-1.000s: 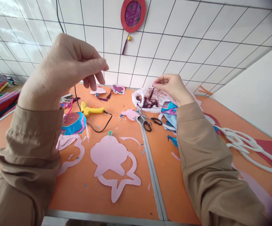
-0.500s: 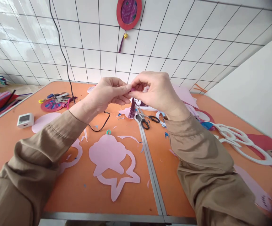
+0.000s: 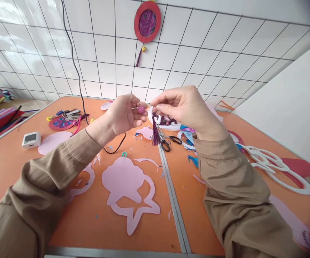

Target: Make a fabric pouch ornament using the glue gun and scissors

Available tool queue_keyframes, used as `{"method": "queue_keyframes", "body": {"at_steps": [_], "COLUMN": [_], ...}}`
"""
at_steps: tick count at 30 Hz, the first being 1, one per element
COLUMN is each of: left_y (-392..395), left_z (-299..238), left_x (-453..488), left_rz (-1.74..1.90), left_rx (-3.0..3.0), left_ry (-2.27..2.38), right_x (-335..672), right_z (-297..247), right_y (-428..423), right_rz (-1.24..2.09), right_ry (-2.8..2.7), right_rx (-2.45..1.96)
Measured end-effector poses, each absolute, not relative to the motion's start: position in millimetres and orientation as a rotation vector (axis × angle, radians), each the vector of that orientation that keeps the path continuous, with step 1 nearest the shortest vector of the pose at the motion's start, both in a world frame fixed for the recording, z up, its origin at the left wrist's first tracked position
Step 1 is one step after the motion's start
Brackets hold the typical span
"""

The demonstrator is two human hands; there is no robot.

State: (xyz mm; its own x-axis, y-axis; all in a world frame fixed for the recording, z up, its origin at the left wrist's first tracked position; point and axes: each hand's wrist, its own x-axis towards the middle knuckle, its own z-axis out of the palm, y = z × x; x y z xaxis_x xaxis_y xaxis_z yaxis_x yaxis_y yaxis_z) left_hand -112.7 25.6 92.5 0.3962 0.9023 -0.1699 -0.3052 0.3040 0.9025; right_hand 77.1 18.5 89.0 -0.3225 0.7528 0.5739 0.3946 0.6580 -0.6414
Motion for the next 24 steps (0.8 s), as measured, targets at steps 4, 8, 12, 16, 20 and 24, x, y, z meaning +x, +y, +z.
{"method": "queue_keyframes", "body": {"at_steps": [4,8,12,16,20,24], "left_y": [30.5,29.3,26.4,26.6,26.6,26.5], "left_z": [83.4,80.3,81.7,83.0,83.1,82.7], "left_x": [-114.4,-115.3,-115.1,-116.5,-117.6,-118.7], "left_rz": [1.001,0.797,0.69,0.728,0.72,0.736], "left_rx": [1.037,1.2,1.248,1.273,1.305,1.32], "left_ry": [0.755,0.695,0.697,0.733,0.729,0.725], "right_x": [76.6,75.4,75.3,75.1,74.7,73.9], "right_z": [94.6,97.7,97.1,94.8,93.2,92.8], "right_y": [12.4,8.3,9.1,10.4,12.2,15.0], "right_rz": [0.668,0.72,0.75,0.579,0.344,0.375], "right_ry": [-1.957,-1.97,-1.946,-1.912,-1.941,-1.961], "right_rx": [-0.968,-0.933,-0.893,-0.919,-0.998,-1.007]}}
